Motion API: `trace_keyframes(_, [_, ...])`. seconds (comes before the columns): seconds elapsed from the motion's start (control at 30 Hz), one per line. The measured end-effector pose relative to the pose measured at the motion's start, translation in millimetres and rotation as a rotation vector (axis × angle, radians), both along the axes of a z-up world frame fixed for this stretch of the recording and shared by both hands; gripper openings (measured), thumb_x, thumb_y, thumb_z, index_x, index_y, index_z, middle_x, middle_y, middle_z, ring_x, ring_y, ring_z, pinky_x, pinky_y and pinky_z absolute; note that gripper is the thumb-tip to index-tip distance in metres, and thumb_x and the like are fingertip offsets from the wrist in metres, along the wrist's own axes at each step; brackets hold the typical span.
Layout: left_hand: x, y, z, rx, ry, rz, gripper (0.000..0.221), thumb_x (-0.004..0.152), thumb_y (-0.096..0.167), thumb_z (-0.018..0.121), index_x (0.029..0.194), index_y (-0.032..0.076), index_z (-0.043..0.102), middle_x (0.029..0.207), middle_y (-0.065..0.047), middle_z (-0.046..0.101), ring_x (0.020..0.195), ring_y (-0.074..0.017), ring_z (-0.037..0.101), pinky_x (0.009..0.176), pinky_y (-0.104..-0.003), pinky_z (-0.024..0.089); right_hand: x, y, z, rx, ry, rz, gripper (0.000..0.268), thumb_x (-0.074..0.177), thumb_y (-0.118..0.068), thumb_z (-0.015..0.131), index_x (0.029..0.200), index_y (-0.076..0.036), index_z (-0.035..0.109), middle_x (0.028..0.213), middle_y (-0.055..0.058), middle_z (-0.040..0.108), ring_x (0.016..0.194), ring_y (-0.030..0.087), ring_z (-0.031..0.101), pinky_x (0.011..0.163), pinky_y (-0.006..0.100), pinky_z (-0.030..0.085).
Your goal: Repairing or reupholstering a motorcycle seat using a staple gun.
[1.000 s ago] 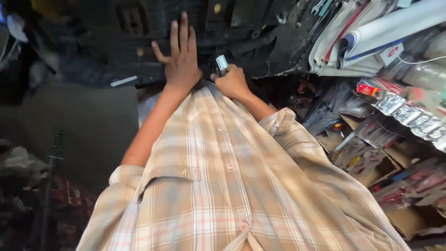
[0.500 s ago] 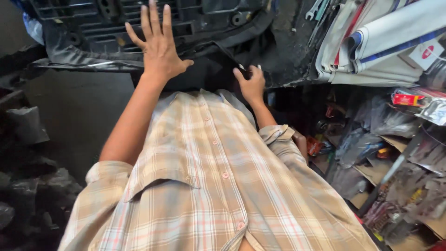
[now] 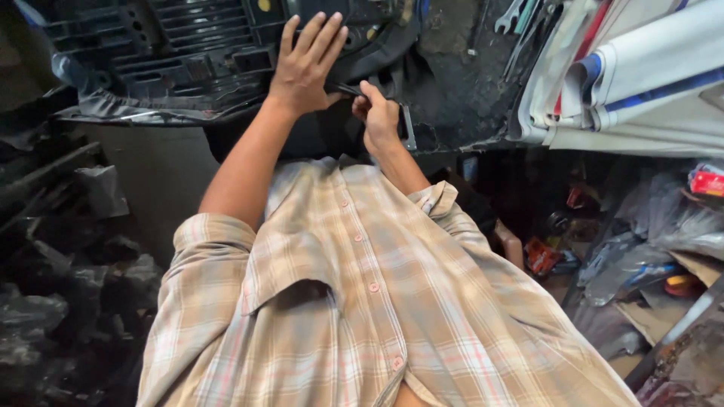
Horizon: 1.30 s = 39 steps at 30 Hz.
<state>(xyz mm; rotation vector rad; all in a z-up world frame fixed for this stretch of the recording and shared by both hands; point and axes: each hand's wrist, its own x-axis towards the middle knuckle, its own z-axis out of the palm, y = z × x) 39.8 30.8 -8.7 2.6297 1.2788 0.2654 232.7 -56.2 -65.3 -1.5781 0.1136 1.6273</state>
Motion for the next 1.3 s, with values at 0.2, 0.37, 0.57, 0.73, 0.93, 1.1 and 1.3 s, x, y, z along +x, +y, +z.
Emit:
trace_keyframes(0.2, [-4,6,1,0.016,-0.124,0.028,0.097,0.072,0.054,0.09,0.149,0.006,0.056,0.163,-0.01,0.046,0.147,-0.0307,0.043,0.119,-0.05,0.032,2,36,27,0.024,-0.091,0.145,0.028,0.088,-0.026,0.074,0.07,-0.005,0.069,0.068,0.008,0.071,0.057,0.018,0.068,0.059,0.031,0.057])
trace_keyframes(0.37, [1,11,-9,-0.003,-0.175,0.042,0.099,0.073,0.06,0.088,0.15,0.006,0.058,0.16,-0.011,0.046,0.143,-0.0321,0.044,0.114,-0.049,0.035,16,90,-3,-0.129,-0.03,0.208,0.025,0.086,-0.026,0.071,0.07,-0.007,0.067,0.07,0.008,0.071,0.058,0.02,0.069,0.057,0.037,0.058])
trace_keyframes(0.57, [8,28,-17,-0.131,-0.105,0.008,0.107,0.072,0.068,0.085,0.153,0.005,0.053,0.163,-0.013,0.04,0.142,-0.037,0.039,0.112,-0.056,0.032,45,133,-22,-0.422,0.292,0.339,0.026,0.093,-0.026,0.067,0.081,-0.004,0.069,0.084,0.013,0.077,0.072,0.024,0.075,0.073,0.036,0.061])
trace_keyframes(0.73, [7,60,34,-0.43,0.156,0.181,0.148,0.048,0.063,0.092,0.168,0.013,0.023,0.171,-0.021,0.015,0.156,-0.0408,0.012,0.116,-0.072,0.017,36,130,15,-0.416,0.101,0.402,0.027,0.093,-0.028,0.067,0.082,-0.003,0.069,0.085,0.014,0.079,0.071,0.022,0.075,0.068,0.035,0.062])
trace_keyframes(0.93, [10,63,21,-0.62,0.2,0.299,0.158,0.042,0.064,0.094,0.17,0.02,0.012,0.174,-0.014,-0.001,0.158,-0.0385,-0.008,0.116,-0.082,0.002,29,120,34,-0.261,-0.032,0.475,0.034,0.093,-0.037,0.071,0.081,-0.005,0.069,0.078,0.009,0.075,0.062,0.017,0.071,0.058,0.03,0.058])
trace_keyframes(1.1, [9,58,21,-0.614,0.2,0.3,0.158,0.042,0.063,0.094,0.17,0.02,0.012,0.173,-0.013,-0.003,0.158,-0.0383,-0.008,0.117,-0.082,0.002,28,85,57,-0.028,-0.087,0.461,0.046,0.094,-0.046,0.071,0.082,-0.002,0.07,0.073,0.008,0.072,0.06,0.018,0.068,0.059,0.031,0.055])
trace_keyframes(1.3, [12,63,27,-0.619,0.198,0.294,0.156,0.044,0.063,0.094,0.17,0.02,0.012,0.173,-0.013,-0.008,0.157,-0.0377,-0.012,0.117,-0.081,0.003,1,-30,43,-0.078,-1.221,1.008,0.083,0.074,-0.054,0.085,0.118,0.011,0.061,0.109,0.03,0.063,0.104,0.044,0.06,0.091,0.051,0.047])
